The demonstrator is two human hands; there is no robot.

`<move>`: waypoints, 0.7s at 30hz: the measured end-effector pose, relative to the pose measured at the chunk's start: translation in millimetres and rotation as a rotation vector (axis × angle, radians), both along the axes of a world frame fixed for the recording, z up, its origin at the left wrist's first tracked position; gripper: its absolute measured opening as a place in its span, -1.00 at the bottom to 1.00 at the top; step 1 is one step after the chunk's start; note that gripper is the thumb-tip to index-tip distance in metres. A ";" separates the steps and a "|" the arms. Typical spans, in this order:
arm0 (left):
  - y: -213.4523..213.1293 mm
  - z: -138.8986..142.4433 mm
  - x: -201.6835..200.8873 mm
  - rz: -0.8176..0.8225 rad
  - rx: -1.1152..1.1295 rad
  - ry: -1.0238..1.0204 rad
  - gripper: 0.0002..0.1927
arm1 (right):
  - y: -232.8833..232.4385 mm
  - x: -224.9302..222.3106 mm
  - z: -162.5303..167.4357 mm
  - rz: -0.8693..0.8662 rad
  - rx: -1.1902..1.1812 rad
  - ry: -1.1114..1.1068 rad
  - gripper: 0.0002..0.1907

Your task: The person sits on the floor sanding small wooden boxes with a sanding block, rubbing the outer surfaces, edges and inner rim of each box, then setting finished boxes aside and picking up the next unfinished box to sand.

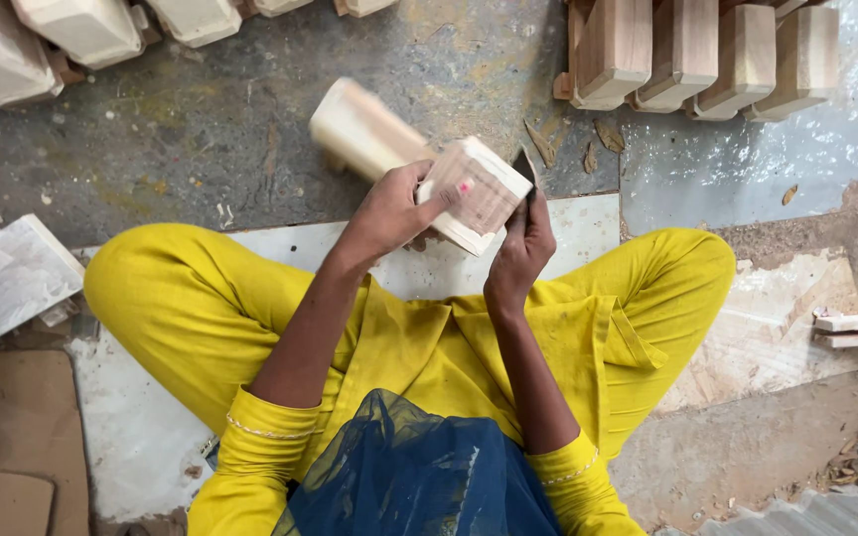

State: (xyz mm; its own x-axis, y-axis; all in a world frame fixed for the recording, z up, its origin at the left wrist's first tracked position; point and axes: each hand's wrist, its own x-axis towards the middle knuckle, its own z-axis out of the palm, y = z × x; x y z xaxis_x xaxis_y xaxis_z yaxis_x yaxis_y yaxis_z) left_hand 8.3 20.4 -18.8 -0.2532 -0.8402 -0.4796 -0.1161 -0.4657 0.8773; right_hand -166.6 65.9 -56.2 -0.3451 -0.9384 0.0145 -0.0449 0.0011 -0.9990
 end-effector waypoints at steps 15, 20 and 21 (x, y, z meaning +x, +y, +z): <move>-37.8 5.0 84.3 0.413 -0.057 0.628 -0.55 | -41.9 81.1 70.1 0.261 -0.591 0.837 -0.67; -56.4 -4.5 105.8 0.492 0.007 0.697 -0.53 | -53.2 87.4 64.2 0.414 -0.728 0.930 -0.63; -57.7 -6.6 108.7 0.500 0.020 0.720 -0.52 | -55.7 89.3 61.1 0.383 -0.704 0.889 -0.59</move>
State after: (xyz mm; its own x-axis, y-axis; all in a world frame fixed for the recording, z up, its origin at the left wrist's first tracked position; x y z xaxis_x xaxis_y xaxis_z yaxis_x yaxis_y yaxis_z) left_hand 117.0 -37.3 -25.4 -0.1044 -0.9269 -0.3605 0.6845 -0.3300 0.6500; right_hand -77.2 10.3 4.9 0.3462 -0.6685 0.6582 -0.5983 -0.6978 -0.3939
